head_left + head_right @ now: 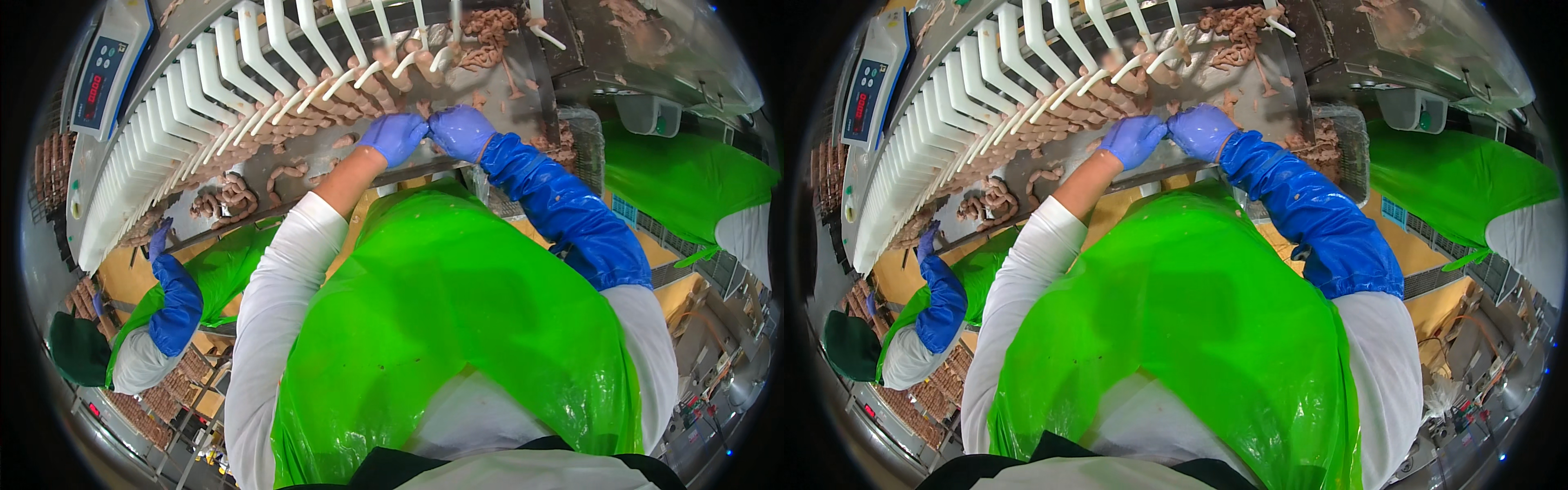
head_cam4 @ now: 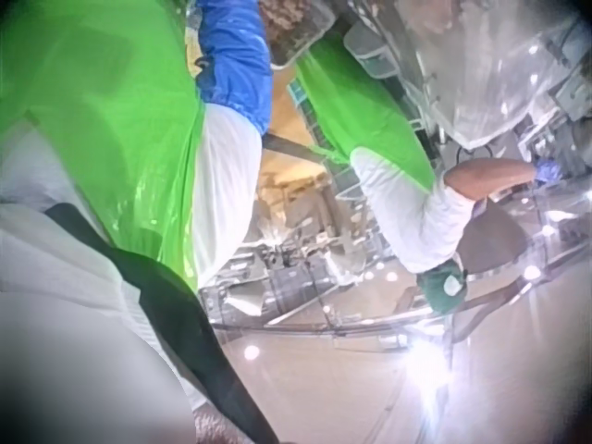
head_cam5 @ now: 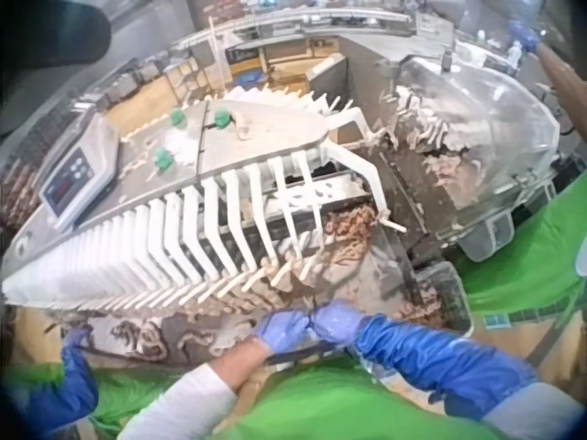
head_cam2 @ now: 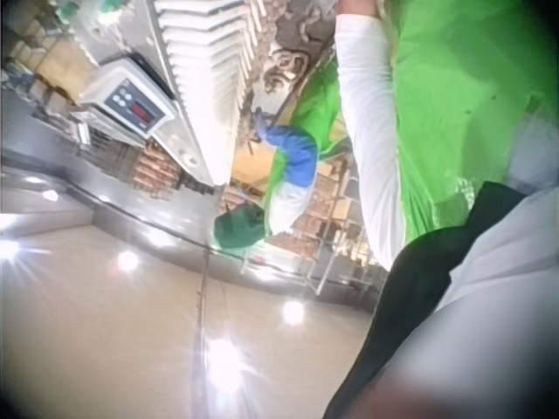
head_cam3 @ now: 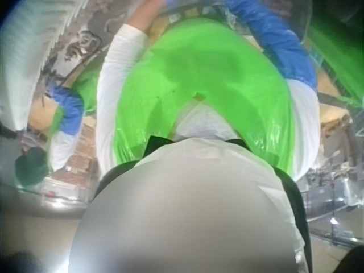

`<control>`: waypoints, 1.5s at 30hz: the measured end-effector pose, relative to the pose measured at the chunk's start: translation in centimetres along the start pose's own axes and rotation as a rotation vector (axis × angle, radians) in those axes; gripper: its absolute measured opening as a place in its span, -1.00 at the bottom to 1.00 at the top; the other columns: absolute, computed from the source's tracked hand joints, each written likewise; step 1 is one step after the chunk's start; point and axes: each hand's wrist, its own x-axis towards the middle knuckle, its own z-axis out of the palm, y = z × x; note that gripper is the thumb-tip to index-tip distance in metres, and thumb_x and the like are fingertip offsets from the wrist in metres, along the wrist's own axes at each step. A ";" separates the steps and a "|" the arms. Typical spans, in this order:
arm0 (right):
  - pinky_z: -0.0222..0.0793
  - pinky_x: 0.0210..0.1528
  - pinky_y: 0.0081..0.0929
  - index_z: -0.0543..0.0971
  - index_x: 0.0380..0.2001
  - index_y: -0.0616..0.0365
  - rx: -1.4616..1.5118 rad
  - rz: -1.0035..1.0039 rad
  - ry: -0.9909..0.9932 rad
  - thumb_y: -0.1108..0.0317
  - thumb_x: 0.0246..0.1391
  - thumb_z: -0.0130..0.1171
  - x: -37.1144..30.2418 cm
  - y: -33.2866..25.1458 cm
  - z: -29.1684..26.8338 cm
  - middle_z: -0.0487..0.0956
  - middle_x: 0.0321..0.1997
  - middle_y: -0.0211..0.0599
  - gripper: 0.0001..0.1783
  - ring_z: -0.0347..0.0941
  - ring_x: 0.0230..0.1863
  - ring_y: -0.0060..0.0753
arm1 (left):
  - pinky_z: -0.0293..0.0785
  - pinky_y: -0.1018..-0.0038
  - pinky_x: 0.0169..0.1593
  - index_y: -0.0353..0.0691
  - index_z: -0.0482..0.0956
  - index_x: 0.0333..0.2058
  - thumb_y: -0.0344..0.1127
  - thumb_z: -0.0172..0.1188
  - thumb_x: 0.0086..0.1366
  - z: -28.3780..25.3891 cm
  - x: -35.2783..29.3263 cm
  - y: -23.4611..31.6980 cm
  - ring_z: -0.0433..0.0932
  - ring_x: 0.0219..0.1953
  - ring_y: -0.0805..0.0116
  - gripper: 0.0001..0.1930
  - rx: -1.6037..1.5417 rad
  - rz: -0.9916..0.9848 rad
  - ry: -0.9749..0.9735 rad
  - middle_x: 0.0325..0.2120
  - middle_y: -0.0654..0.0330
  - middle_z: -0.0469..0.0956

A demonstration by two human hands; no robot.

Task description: The person stands at a meat processing machine and manually links continuous strands of raw sausage meat into individual links. They use gloved hands to pinch and twist the meat, separating it into uniform segments that hang from a white plastic rack. The person occasionally dips their hands into a water container to clean them before resuming the linking process.

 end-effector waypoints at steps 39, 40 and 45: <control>0.22 0.31 -0.42 0.16 0.41 0.01 1.246 0.459 -0.003 0.19 0.38 -0.21 0.6 0.3 0.8 0.35 0.32 -0.12 -0.44 0.31 0.28 -0.30 | 0.42 0.08 -0.02 -0.31 0.52 -0.08 -0.16 0.14 0.25 3.6 2.3 1.8 0.51 -0.09 -0.16 -0.63 -0.082 0.064 0.377 -0.16 -0.14 0.55; 0.28 0.26 -0.36 0.17 0.39 -0.01 0.691 0.120 0.267 0.22 0.38 -0.23 1.1 1.3 3.1 0.35 0.31 -0.05 -0.45 0.38 0.23 -0.18 | 0.44 0.03 -0.11 -0.31 0.54 -0.21 -0.24 0.09 0.22 3.5 2.8 1.9 0.52 -0.19 -0.22 -0.73 -0.046 0.022 0.305 -0.27 -0.17 0.57; 0.40 -0.11 -0.08 0.52 -0.05 0.20 0.106 0.296 -0.137 0.21 0.35 -0.17 -0.4 2.4 -1.1 0.54 -0.02 0.03 -0.64 0.49 -0.12 0.11 | 0.43 0.01 -0.19 -0.29 0.55 -0.30 -0.20 0.01 0.29 3.3 2.5 1.2 0.54 -0.30 -0.19 -0.74 0.035 0.075 0.096 -0.40 -0.16 0.56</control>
